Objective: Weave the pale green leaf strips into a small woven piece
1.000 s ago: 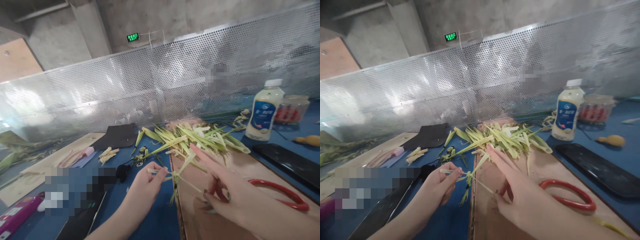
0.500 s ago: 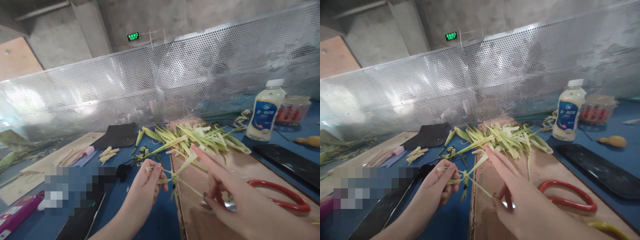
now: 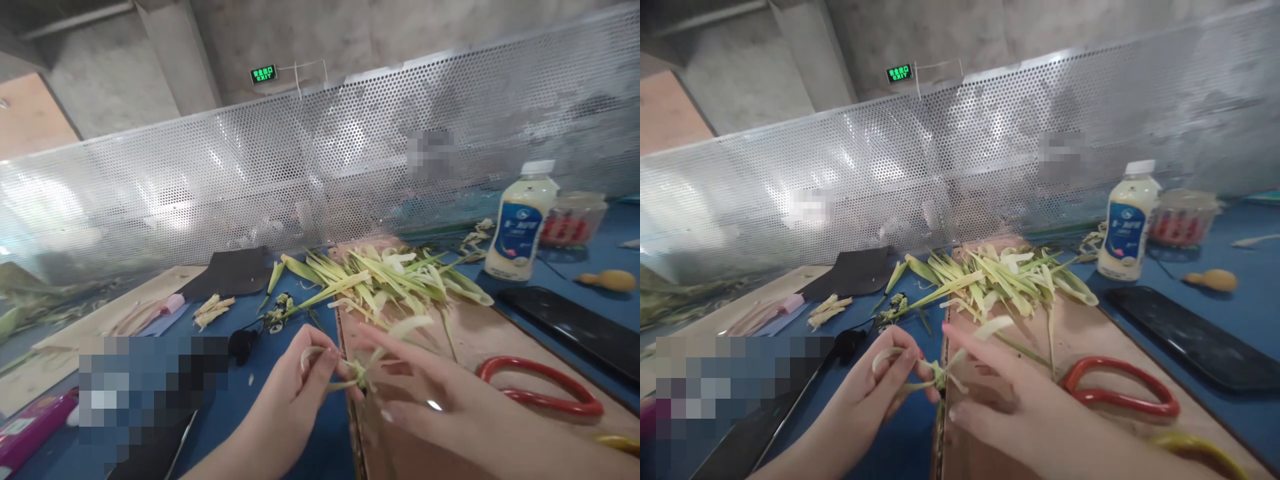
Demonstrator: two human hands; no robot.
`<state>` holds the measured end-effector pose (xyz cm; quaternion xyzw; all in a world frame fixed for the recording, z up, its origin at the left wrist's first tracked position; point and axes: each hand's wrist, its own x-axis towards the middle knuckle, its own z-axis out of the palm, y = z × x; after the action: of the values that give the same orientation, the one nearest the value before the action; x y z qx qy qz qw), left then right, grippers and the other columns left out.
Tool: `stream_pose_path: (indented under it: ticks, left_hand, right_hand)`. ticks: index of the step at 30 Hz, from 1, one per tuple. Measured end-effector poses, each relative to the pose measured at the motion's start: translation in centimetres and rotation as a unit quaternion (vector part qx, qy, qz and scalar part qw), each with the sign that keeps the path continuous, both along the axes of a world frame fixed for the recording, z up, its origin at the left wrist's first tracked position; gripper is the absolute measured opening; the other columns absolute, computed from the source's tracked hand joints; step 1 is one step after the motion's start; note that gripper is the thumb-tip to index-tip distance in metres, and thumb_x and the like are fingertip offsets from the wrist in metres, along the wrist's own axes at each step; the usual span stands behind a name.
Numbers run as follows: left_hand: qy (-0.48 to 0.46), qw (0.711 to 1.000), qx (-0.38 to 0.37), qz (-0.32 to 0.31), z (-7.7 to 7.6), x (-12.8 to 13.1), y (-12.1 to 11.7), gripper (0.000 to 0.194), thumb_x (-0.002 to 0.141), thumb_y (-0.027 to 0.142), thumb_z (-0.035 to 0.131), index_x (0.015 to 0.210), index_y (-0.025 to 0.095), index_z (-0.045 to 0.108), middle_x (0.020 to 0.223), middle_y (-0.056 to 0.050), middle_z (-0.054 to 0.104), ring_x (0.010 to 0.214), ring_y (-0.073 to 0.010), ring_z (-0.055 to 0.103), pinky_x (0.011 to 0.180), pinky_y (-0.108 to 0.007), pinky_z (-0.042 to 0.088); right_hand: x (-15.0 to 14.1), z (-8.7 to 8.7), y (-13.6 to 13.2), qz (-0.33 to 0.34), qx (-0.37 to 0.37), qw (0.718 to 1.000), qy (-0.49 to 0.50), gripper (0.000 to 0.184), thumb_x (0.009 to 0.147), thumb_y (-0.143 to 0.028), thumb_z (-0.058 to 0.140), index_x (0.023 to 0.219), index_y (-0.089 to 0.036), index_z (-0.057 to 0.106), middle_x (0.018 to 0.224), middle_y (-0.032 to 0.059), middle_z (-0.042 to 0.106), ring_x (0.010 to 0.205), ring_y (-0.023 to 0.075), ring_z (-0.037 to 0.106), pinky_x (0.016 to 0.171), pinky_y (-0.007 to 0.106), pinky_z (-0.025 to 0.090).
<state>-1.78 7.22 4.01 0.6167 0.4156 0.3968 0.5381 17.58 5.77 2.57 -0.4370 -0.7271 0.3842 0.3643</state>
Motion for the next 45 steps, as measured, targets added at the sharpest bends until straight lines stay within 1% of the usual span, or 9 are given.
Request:
stream_pose_path:
  ticks: [6, 12, 16, 20, 23, 26, 31, 35, 45]
  left_hand:
    - [0.037, 0.999, 0.006, -0.036, 0.3, 0.2, -0.6, 0.026, 0.08, 0.043, 0.054, 0.082, 0.019, 0.046, 0.068, -0.001, 0.061, 0.067, -0.0136, 0.058, 0.063, -0.023, 0.041]
    - [0.059, 0.997, -0.013, -0.046, -0.4, 0.0, 0.1, 0.03, 0.072, 0.032, 0.064, 0.095, 0.02, 0.047, 0.074, 0.0, 0.062, 0.071, -0.0148, 0.06, 0.067, -0.025, 0.042]
    - [0.069, 0.997, -0.007, -0.031, -0.4, 0.0, 0.2, 0.03, 0.071, 0.031, 0.065, 0.094, 0.02, 0.05, 0.074, 0.0, 0.061, 0.07, -0.0138, 0.058, 0.065, -0.024, 0.042]
    - [0.071, 0.997, -0.007, -0.03, -0.3, 0.1, 0.3, 0.033, 0.069, 0.033, 0.067, 0.094, 0.018, 0.052, 0.073, 0.0, 0.06, 0.066, -0.0125, 0.056, 0.06, -0.022, 0.041]
    - [0.067, 0.996, -0.048, -0.034, -0.4, 0.1, 0.5, 0.036, 0.071, 0.041, 0.063, 0.096, 0.017, 0.055, 0.064, 0.003, 0.055, 0.046, -0.0062, 0.044, 0.046, -0.018, 0.033]
    - [0.059, 0.989, -0.121, -0.068, -0.4, 0.2, 0.6, 0.042, 0.069, 0.047, 0.064, 0.096, 0.017, 0.056, 0.055, 0.007, 0.047, 0.036, -0.0023, 0.028, 0.037, -0.017, 0.023]
    - [0.026, 0.991, -0.099, -0.091, 0.0, 0.6, 0.2, 0.041, 0.055, 0.041, 0.076, 0.083, 0.015, 0.061, 0.063, 0.002, 0.056, 0.05, -0.0068, 0.046, 0.048, -0.019, 0.036]
    - [0.028, 0.994, -0.068, -0.083, 0.3, 0.6, -0.1, 0.031, 0.059, 0.038, 0.075, 0.075, 0.014, 0.061, 0.069, -0.003, 0.062, 0.065, -0.0137, 0.056, 0.061, -0.024, 0.043]
    - [0.071, 0.994, -0.033, -0.076, 0.4, 0.5, -0.3, 0.023, 0.066, 0.033, 0.069, 0.079, 0.015, 0.064, 0.078, -0.004, 0.066, 0.073, -0.0158, 0.059, 0.068, -0.026, 0.045]
  right_hand:
    - [-0.2, 0.1, -0.8, 0.027, 0.033, 0.999, -0.017, 0.039, 0.081, -0.028, 0.053, 0.12, -0.03, 0.055, 0.105, 0.0025, 0.066, 0.095, 0.0185, 0.061, 0.083, 0.032, 0.051]
    - [-0.1, 0.0, -0.5, -0.001, 0.037, 0.998, -0.053, 0.036, 0.083, -0.02, 0.049, 0.117, -0.029, 0.057, 0.095, 0.0019, 0.068, 0.093, 0.0175, 0.061, 0.087, 0.033, 0.049]
    - [-0.2, 0.0, -0.5, -0.008, 0.013, 1.0, -0.019, 0.039, 0.082, -0.022, 0.053, 0.12, -0.029, 0.055, 0.1, 0.0026, 0.067, 0.092, 0.0164, 0.061, 0.083, 0.03, 0.051]
    - [-0.3, 0.6, -0.7, 0.012, -0.015, 1.0, 0.0, 0.043, 0.082, -0.022, 0.053, 0.124, -0.029, 0.051, 0.101, 0.0035, 0.066, 0.08, 0.014, 0.063, 0.078, 0.028, 0.052]
    - [-0.3, 0.8, -0.8, 0.015, -0.007, 1.0, -0.009, 0.044, 0.082, -0.021, 0.052, 0.125, -0.029, 0.049, 0.1, 0.0029, 0.067, 0.081, 0.0144, 0.063, 0.078, 0.029, 0.052]
    - [-0.2, 0.4, -0.9, -0.008, 0.049, 0.998, -0.032, 0.041, 0.082, -0.024, 0.052, 0.122, -0.031, 0.053, 0.107, 0.0023, 0.065, 0.093, 0.0175, 0.062, 0.083, 0.031, 0.051]
    - [-0.2, -0.2, -1.1, -0.029, 0.089, 0.994, -0.063, 0.04, 0.081, -0.026, 0.051, 0.121, -0.033, 0.053, 0.112, 0.0008, 0.063, 0.101, 0.0202, 0.06, 0.084, 0.032, 0.051]
    - [-0.4, 0.1, -1.3, -0.049, 0.078, 0.993, -0.073, 0.036, 0.083, -0.026, 0.049, 0.117, -0.03, 0.057, 0.107, 0.0023, 0.066, 0.097, 0.0199, 0.062, 0.077, 0.028, 0.054]
    - [-0.8, 0.3, -1.4, -0.039, 0.035, 0.998, -0.034, 0.024, 0.084, -0.029, 0.048, 0.101, -0.026, 0.064, 0.092, 0.0026, 0.069, 0.087, 0.017, 0.065, 0.069, 0.023, 0.054]
